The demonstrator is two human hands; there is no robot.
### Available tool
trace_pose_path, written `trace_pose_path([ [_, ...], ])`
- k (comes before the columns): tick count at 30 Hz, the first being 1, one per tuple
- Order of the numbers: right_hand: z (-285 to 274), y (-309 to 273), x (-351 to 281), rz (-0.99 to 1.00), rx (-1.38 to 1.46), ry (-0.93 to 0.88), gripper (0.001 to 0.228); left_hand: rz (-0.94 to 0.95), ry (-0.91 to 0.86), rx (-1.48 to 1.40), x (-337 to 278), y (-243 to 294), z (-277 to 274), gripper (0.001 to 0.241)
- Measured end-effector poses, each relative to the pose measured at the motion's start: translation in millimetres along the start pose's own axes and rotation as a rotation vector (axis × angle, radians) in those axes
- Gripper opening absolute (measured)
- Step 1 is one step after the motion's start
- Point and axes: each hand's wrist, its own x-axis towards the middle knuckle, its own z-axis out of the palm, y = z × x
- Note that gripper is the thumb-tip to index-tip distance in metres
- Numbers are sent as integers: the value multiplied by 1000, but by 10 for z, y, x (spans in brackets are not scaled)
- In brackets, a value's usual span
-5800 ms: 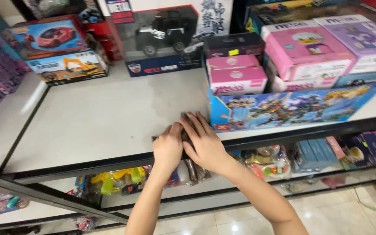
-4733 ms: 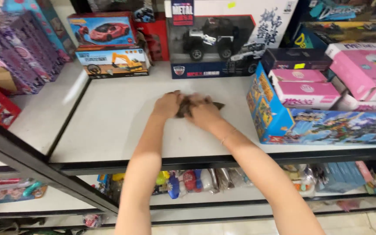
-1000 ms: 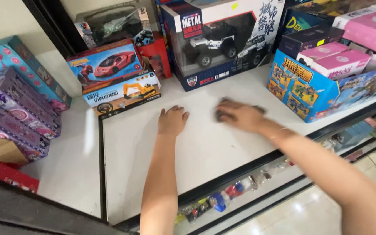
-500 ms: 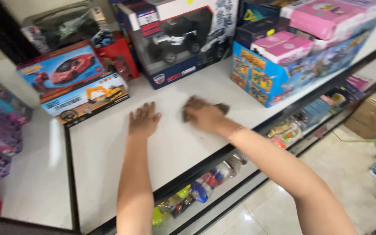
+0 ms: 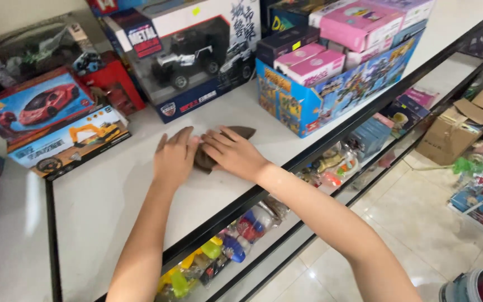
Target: Cleaning and organizing toy boxes on the shelves in a toy store.
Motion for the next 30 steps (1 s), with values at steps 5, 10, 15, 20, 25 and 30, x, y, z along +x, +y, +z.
trace_pose_path([
  [5,-456,564,-863,220,213,230,44,179,92,-278,6,746,103,52],
  [10,-932,1584,-1827,423,65,582,21,129,-30,-623,256,1628,630,92],
  [15,-591,2922,-3145,1022,184,833,46,77,196,-943,686,2405,1200,134],
  [20,-117,4130,-4003,1306,643,849,63,-132,266,-841,922,2768,1290,147],
  [25,-187,4301,-3698,1437,1120,694,80,-319,189,-1080,1047,2585,1606,154],
  [30,390,4333,-3744,1267,1138,717,83,-27,236,-946,1020,2385,1783,132],
])
